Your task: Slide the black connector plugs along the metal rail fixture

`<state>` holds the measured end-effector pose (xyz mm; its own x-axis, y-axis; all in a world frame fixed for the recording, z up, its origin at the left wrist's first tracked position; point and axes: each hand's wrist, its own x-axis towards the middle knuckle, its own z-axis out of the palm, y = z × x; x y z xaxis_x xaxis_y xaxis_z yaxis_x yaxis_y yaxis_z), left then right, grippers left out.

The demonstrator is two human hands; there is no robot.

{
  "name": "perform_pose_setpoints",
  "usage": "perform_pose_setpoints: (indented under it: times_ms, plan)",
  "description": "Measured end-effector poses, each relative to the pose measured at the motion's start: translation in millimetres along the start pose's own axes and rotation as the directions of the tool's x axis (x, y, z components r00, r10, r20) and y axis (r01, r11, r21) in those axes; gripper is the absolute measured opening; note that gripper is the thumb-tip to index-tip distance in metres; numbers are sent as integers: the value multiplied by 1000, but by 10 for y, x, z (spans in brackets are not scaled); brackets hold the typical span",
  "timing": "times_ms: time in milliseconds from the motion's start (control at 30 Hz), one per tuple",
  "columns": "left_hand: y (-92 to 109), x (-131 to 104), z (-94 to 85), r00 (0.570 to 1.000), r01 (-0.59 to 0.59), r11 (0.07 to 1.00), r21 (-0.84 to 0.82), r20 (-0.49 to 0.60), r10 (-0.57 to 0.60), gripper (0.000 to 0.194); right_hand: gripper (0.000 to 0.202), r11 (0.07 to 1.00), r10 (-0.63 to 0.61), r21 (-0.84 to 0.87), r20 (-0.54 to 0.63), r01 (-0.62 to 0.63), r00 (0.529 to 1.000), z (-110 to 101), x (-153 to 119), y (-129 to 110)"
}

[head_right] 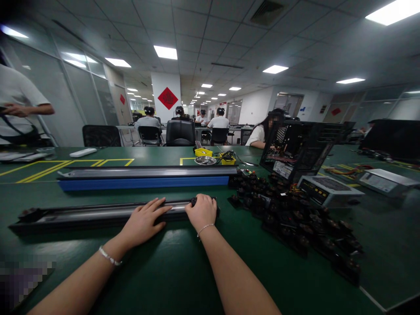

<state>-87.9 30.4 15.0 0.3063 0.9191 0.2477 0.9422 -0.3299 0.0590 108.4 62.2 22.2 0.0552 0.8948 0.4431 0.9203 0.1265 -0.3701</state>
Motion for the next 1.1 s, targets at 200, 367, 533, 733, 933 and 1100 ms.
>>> perform_pose_setpoints:
  times_ms: [200,367,533,733,933,1100]
  plan:
    - [-20,2,17,1000,-10,1000,6,-2,10,48,16,999,52,-11,-8,-53,999,-32,28,115]
    - [-22,-1,10,1000,-18,1000,6,5,18,49,14,994,108,-25,-19,-109,994,-46,37,187]
    - [-15,3,11,1000,-17,1000,20,7,17,49,15,986,162,-47,-6,-162,987,-76,67,266]
    - [-13,3,11,1000,-14,999,30,3,14,48,21,958,284,21,93,-287,954,-80,127,371]
    - [-6,5,-12,1000,-3,1000,20,18,2,48,29,947,297,109,69,-304,952,-47,141,422]
    - [-8,3,-11,1000,-5,1000,14,18,5,47,35,933,311,184,26,-311,950,-10,153,480]
